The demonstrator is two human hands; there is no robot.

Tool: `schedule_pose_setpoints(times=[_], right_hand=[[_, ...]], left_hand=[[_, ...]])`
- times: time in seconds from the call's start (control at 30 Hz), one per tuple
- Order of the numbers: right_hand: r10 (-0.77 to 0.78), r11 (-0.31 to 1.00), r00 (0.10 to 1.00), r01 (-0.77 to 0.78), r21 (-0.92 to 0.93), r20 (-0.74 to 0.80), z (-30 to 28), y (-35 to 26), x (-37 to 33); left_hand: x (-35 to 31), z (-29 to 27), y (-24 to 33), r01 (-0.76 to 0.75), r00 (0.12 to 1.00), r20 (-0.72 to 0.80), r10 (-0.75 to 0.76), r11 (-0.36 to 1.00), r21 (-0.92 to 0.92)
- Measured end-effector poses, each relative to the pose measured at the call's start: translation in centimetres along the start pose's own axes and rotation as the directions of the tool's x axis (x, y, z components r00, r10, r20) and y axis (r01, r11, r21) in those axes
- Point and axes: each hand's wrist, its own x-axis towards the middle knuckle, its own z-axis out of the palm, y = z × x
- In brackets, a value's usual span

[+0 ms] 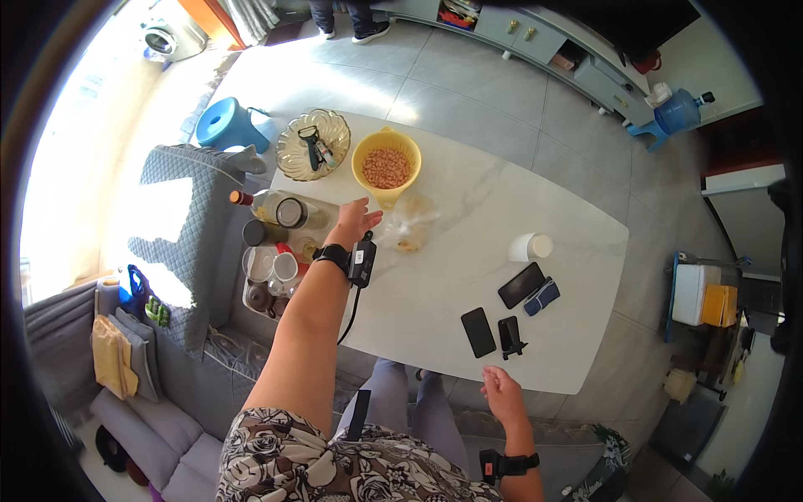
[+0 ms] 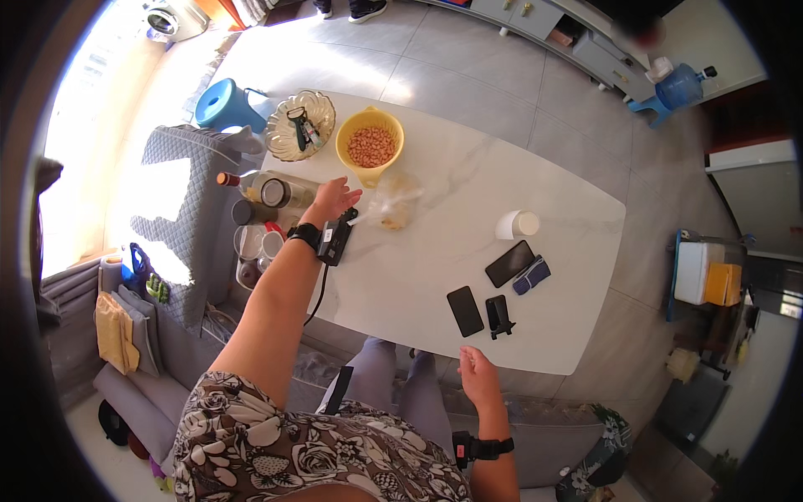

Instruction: The person sits on a low stool and peels peanuts by hand, placing the kernels into a yellow bowl and the shells into a separate bowl. They repeatedly pick peanuts from a plastic bag, peel them, and sort the parts into two bowls.

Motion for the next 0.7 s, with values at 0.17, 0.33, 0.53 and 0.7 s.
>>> schedule_pose_setpoints(times=[0.17,0.33,0.53,0.7], right_hand=[[0.084,0.993,0.996,-0.087,-0.074,-0.041,0.7,1.5,-1.3],[0.055,0.989,0.991,-0.071,-0.127,-0.122,1.2,2.1,-2.0],[-0.075,0.986,0.990,0.055,-0.159,-0.121,1.2,2.4,-1.4],[-0.117,0.982,0.982,0.137,0.132,-0.147,-0.6,1.7,1.0]], left_hand=[[9.9,0.4,-2.1,0.106,0.994,0.051,-0.100,0.985,-0.133],[19.7,-3.1,-3.5,0.180,0.973,0.083,-0.215,0.933,0.311],[16.1,-2.3,-1.3,0.168,0.963,0.094,-0.254,0.832,0.529],[-1.9,4.5,-5.1,-0.308,0.941,0.028,0.336,0.821,0.481]])
